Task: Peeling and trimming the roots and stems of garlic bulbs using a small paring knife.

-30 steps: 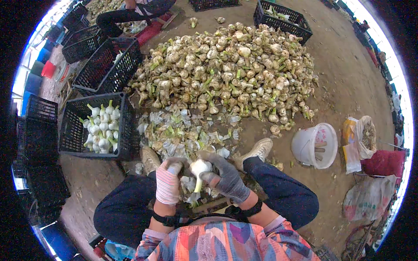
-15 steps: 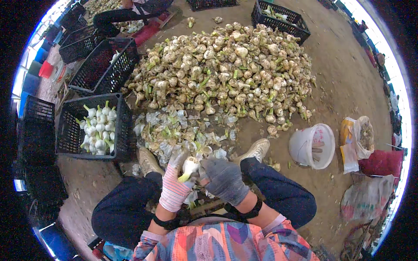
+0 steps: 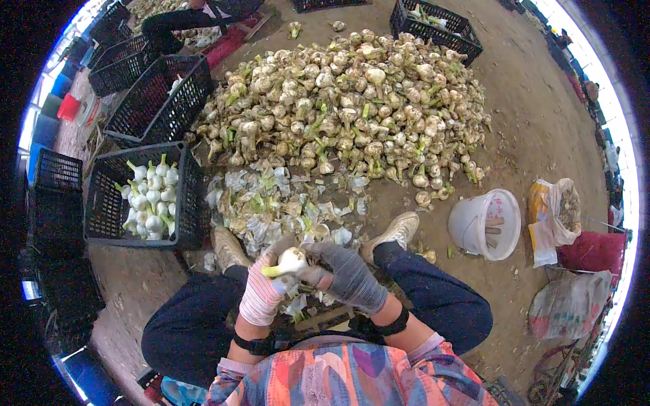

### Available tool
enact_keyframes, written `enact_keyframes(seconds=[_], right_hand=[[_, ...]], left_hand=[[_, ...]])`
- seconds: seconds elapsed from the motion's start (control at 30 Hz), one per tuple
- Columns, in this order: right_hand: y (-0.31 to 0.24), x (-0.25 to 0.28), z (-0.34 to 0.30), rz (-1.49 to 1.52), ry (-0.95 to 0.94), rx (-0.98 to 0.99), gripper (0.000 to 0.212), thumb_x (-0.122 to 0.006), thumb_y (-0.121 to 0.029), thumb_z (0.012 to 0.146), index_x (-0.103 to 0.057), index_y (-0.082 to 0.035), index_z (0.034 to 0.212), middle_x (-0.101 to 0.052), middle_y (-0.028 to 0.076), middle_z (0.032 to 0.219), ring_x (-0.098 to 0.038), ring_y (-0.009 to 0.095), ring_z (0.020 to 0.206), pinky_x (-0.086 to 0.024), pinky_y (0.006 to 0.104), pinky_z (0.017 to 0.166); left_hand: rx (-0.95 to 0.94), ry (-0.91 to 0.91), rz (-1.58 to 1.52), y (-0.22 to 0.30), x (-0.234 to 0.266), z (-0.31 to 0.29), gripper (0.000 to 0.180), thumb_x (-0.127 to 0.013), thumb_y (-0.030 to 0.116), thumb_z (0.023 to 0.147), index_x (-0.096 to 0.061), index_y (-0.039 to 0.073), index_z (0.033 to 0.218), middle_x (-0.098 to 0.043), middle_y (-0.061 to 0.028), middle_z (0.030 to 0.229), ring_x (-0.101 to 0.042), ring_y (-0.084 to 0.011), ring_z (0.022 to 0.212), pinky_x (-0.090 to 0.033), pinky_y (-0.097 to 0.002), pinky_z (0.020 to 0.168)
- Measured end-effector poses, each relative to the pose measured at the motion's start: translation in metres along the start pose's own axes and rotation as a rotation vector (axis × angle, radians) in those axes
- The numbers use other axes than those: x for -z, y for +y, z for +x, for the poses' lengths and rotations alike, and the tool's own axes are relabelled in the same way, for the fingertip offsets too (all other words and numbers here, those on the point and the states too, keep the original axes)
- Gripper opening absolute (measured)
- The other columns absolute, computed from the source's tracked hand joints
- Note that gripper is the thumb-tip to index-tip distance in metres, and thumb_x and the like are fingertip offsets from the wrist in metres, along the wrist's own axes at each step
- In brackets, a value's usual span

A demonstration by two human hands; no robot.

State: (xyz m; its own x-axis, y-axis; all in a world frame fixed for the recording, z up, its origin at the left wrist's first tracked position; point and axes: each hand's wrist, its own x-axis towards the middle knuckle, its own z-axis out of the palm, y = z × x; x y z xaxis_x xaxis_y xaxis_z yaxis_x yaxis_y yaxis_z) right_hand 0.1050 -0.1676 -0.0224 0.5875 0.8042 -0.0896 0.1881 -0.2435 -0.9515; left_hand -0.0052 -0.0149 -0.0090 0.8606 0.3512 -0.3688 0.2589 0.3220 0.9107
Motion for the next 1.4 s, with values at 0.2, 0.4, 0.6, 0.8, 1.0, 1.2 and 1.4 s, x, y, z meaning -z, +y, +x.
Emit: enact_keyframes(seconds=[0.2,0.4,0.6,0.8,1.0,1.2,1.4], right_hand=[[-0.01,-0.004,0.002,-0.499,-0.012,0.189,0.036,-0.062,-0.028,0.081,-0.062,-0.003,0.107,-0.066,0.018,0.089,-0.065,0.035,0.082,-0.053,0.0415,0.073],[-0.002,-0.004,0.008,-0.569,-0.1,0.16,0.023,-0.062,-0.023,0.078,-0.061,-0.005,0.092,-0.064,0.015,0.082,-0.063,0.035,0.073,-0.051,0.0435,0.066],[0.015,-0.003,0.008,0.005,0.03,-0.022,0.02,-0.061,-0.021,0.084,-0.062,-0.003,0.092,-0.064,0.017,0.084,-0.063,0.034,0.073,-0.05,0.0398,0.067],[-0.009,0.0,0.004,-0.053,-0.028,-0.062,0.021,-0.063,-0.024,0.087,-0.065,-0.003,0.092,-0.064,0.018,0.087,-0.063,0.034,0.077,-0.05,0.04,0.069],[0.013,-0.007,0.002,-0.22,0.028,0.047,0.02,-0.06,-0.021,0.086,-0.061,-0.003,0.095,-0.062,0.018,0.085,-0.062,0.038,0.077,-0.05,0.0431,0.068],[0.032,-0.017,0.003,-0.361,0.166,0.042,0.027,-0.059,-0.022,0.08,-0.059,-0.004,0.1,-0.061,0.019,0.089,-0.061,0.039,0.081,-0.05,0.045,0.069],[0.064,0.001,0.024,-0.6,0.184,-0.205,0.03,-0.059,-0.018,0.078,-0.057,-0.004,0.104,-0.061,0.02,0.092,-0.061,0.04,0.087,-0.051,0.0452,0.076]], left_hand=[[-0.239,0.011,0.56,-0.011,-0.002,-0.002,0.067,-0.076,0.004,0.069,-0.051,0.002,0.131,-0.058,-0.012,0.111,-0.058,-0.0237,0.104,-0.046,-0.0331,0.092],[-0.211,-0.04,0.528,-0.009,-0.005,-0.006,0.064,-0.071,-0.003,0.07,-0.05,0.002,0.13,-0.057,-0.0126,0.117,-0.058,-0.0222,0.106,-0.046,-0.0309,0.093],[-0.076,-0.123,0.155,-0.017,-0.001,-0.002,0.071,-0.058,-0.014,0.071,-0.04,0.001,0.139,-0.057,-0.0086,0.117,-0.056,-0.015,0.102,-0.048,-0.0256,0.086],[-0.154,-0.149,0.344,-0.019,0.007,0.003,0.076,-0.061,-0.01,0.072,-0.034,0.0,0.142,-0.054,-0.0092,0.12,-0.056,-0.0153,0.103,-0.048,-0.0258,0.086],[-0.047,0.021,0.058,-0.013,-0.004,0.001,0.061,-0.071,0.013,0.079,-0.046,0.0,0.133,-0.061,-0.008,0.11,-0.059,-0.0136,0.092,-0.05,-0.0253,0.076],[0.076,0.115,0.252,-0.016,0.003,0.006,0.044,-0.062,0.031,0.091,-0.06,0.0,0.122,-0.065,-0.001,0.085,-0.055,-0.0084,0.073,-0.046,-0.0238,0.064],[0.029,0.091,-0.338,-0.01,-0.005,0.002,0.056,-0.055,0.0,0.086,-0.042,-0.001,0.14,-0.052,-0.0145,0.135,-0.053,-0.0213,0.121,-0.043,-0.0324,0.101]])
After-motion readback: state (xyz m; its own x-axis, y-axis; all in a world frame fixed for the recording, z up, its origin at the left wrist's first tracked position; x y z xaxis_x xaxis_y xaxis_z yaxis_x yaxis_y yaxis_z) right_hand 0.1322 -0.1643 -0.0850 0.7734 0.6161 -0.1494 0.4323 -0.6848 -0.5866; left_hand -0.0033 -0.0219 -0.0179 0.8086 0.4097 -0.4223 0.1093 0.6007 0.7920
